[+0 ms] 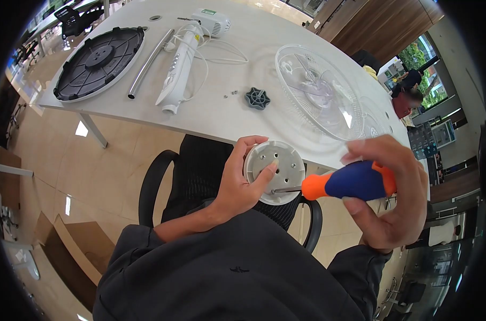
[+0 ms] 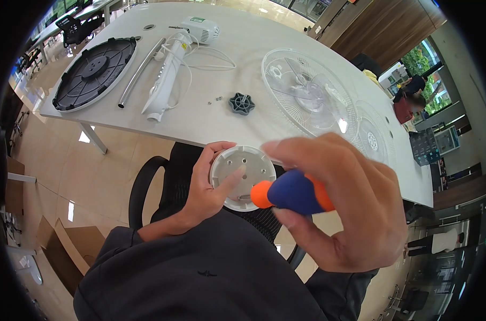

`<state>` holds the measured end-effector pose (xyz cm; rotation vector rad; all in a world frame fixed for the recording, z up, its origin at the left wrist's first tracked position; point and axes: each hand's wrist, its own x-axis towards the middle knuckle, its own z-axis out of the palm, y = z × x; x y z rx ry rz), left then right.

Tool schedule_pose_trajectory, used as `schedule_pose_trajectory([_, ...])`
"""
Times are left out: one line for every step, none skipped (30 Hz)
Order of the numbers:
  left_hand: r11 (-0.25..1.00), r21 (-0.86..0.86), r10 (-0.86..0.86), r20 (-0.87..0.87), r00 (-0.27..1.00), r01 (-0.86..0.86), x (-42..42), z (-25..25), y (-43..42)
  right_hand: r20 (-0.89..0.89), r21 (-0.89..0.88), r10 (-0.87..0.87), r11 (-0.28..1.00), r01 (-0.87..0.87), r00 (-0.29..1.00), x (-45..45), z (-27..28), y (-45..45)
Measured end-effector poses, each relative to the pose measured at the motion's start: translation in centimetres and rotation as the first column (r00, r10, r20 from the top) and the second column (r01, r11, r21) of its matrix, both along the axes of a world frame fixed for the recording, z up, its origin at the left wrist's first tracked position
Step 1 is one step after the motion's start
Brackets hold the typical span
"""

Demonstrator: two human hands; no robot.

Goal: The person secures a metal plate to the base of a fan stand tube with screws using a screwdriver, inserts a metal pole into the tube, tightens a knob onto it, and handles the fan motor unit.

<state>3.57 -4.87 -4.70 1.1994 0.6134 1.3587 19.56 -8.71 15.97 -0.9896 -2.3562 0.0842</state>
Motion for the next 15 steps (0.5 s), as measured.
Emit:
schedule_pose_trajectory([1.0,0.001,-0.001,0.001,1.0,0.001,0.0,0.0,0.1,0.001,0.001,-0.001,1.0,0.001,1.0,-0.1,0.2,-0.2])
schedule_pose_trajectory([1.0,0.017,0.009,-0.016,1.0,-0.009,0.0,-0.2,0.1,0.103,0.022,-0.081,0.997,0.079,0.991,-0.2,0.5,-0.6])
schedule_pose_trajectory([0.999,0.032,0.02,-0.032,0.999,-0.019,0.0,-0.3,0.1,0.202,0.051,-0.161,0.987,0.154,0.966,-0.3,0.7,-0.9])
schedule_pose_trajectory([0.999,0.033,0.014,-0.028,1.0,-0.013,0.0,-0.3,0.2,0.206,0.053,-0.167,0.986,0.16,0.964,-0.4,0.6,-0.8])
schedule_pose_trajectory([1.0,0.025,0.015,-0.021,1.0,-0.015,0.0,-0.3,0.1,0.174,0.097,-0.194,0.979,0.179,0.965,-0.6,0.4,-0.6])
schedule_pose_trajectory([1.0,0.016,0.018,-0.013,1.0,-0.017,0.1,-0.3,0.1,0.144,0.141,-0.218,0.97,0.198,0.965,-0.6,0.3,-0.2])
schedule_pose_trajectory([1.0,0.015,0.014,-0.008,1.0,-0.014,0.2,-0.3,0.2,0.058,0.082,-0.11,0.991,0.105,0.992,-0.1,0.2,0.4])
schedule_pose_trajectory([1.0,0.0,0.016,-0.006,1.0,-0.016,0.1,-0.3,0.2,0.06,0.081,-0.112,0.991,0.107,0.992,-0.1,0.4,0.2])
schedule_pose_trajectory([1.0,-0.013,0.022,-0.006,1.0,-0.022,0.0,-0.2,0.2,0.112,0.036,-0.11,0.994,0.107,0.988,-0.2,0.6,-0.2])
schedule_pose_trajectory([1.0,-0.012,0.025,-0.008,1.0,-0.025,-0.1,-0.1,0.2,0.164,-0.008,-0.105,0.994,0.108,0.981,-0.3,0.8,-0.5])
schedule_pose_trajectory([1.0,-0.01,0.027,-0.016,0.999,-0.028,-0.1,0.0,0.2,0.164,-0.009,-0.103,0.994,0.106,0.981,-0.5,1.0,-0.9])
schedule_pose_trajectory([1.0,-0.008,0.027,-0.024,0.999,-0.028,0.0,-0.1,0.2,0.217,0.014,-0.164,0.986,0.165,0.962,-0.6,1.1,-1.3])
schedule_pose_trajectory([1.0,-0.009,0.026,-0.025,0.999,-0.026,0.0,-0.1,0.3,0.267,0.039,-0.225,0.974,0.223,0.937,-0.6,1.2,-1.5])
schedule_pose_trajectory([1.0,-0.011,0.026,-0.021,0.999,-0.026,0.1,-0.2,0.3,0.267,0.039,-0.226,0.974,0.223,0.937,-0.5,1.0,-1.0])
schedule_pose_trajectory([0.999,-0.013,0.029,-0.018,0.999,-0.029,0.1,-0.3,0.4,0.164,0.047,-0.132,0.991,0.126,0.978,-0.4,0.7,0.0])
